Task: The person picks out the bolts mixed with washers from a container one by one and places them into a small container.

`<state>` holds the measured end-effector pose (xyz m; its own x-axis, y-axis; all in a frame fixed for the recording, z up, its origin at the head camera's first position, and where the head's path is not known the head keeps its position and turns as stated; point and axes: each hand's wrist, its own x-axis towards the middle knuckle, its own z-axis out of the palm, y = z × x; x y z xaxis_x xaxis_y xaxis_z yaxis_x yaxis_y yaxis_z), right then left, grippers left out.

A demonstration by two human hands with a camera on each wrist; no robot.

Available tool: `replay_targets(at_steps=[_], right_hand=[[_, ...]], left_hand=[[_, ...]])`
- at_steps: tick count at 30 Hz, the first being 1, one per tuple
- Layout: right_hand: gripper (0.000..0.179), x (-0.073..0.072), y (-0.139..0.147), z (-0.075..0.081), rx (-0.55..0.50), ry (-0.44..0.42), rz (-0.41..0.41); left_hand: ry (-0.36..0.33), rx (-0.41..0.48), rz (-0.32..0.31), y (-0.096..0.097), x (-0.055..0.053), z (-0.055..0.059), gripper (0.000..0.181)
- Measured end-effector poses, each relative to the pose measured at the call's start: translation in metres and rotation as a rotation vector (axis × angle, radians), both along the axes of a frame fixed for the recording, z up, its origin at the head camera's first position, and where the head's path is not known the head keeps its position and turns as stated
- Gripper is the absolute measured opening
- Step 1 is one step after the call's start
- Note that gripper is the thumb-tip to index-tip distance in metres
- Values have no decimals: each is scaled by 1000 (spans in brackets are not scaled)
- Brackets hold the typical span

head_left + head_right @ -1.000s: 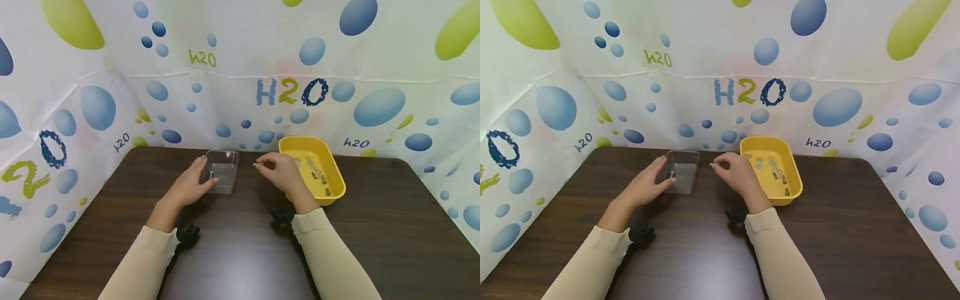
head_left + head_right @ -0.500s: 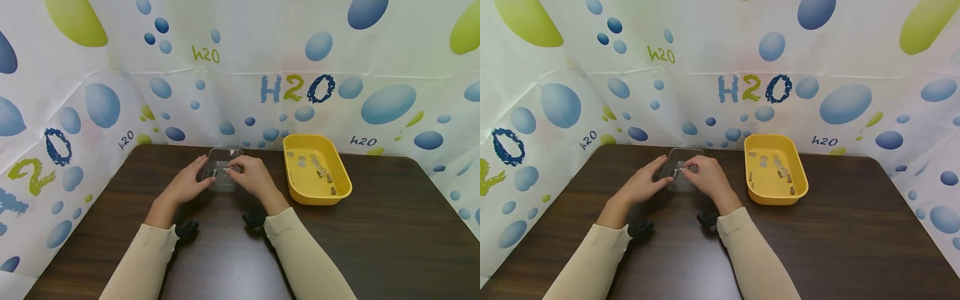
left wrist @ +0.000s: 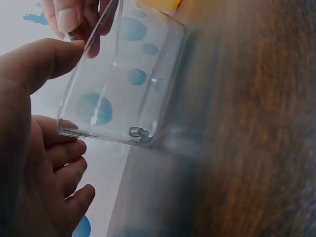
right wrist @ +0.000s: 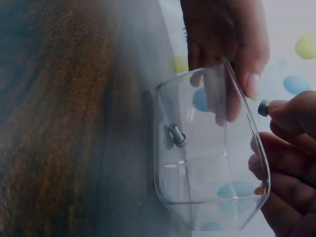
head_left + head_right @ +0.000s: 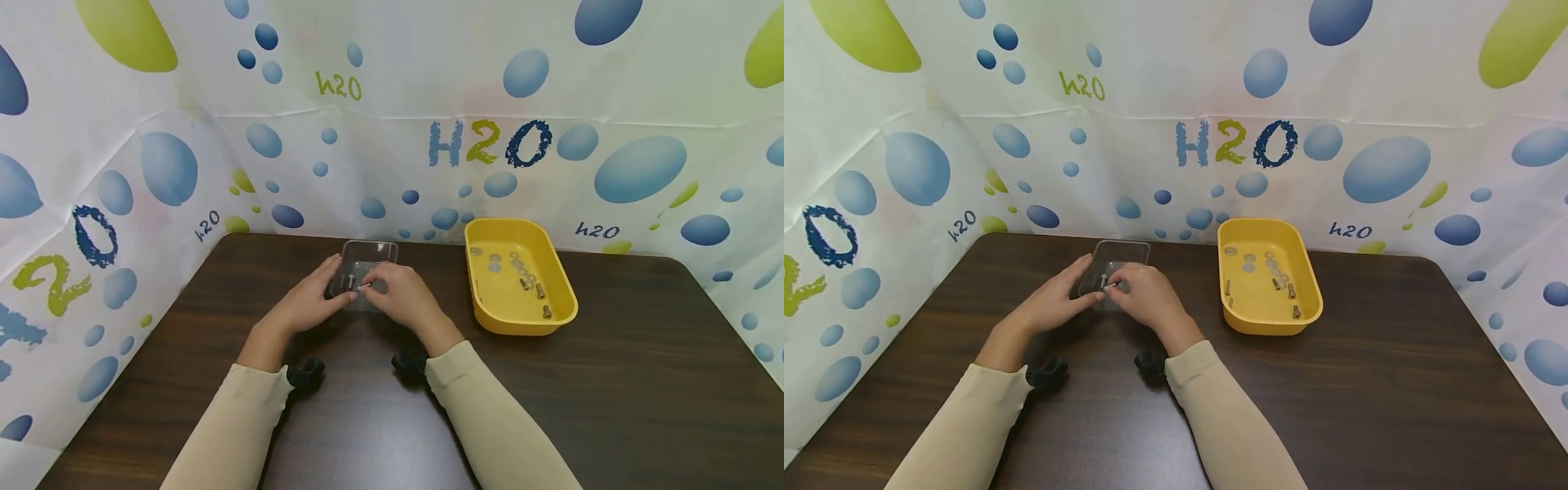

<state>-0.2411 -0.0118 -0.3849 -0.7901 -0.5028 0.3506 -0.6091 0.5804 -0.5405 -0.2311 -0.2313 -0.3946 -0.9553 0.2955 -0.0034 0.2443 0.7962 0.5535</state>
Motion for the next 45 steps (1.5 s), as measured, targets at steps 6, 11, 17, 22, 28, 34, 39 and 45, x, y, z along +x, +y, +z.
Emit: replay_targets(at_steps=[6, 11, 17, 22, 28, 34, 39, 45], right_hand=[[14, 1, -2, -1, 42, 14, 3], [15, 0, -3, -3, 66, 35, 20], [19, 0, -3, -3, 96, 61, 44], [20, 0, -3, -3, 148, 66, 42], [20, 1, -6, -1, 232, 50, 41], [25, 3, -9, 1, 326, 37, 26], [26, 5, -10, 0, 334, 59, 25], [27, 5, -9, -1, 322, 86, 36]], left_hand=[[-4, -11, -14, 4, 2, 0, 93], [-3, -5, -27, 4, 2, -1, 91], [-7, 13, -39, 2, 0, -2, 87], [-13, 13, -39, 1, 0, -1, 87], [-14, 8, -38, 0, 0, -2, 87], [-22, 2, -42, -1, 0, 0, 86], [-27, 6, -39, 0, 0, 1, 87], [-17, 4, -40, -1, 0, 0, 89]])
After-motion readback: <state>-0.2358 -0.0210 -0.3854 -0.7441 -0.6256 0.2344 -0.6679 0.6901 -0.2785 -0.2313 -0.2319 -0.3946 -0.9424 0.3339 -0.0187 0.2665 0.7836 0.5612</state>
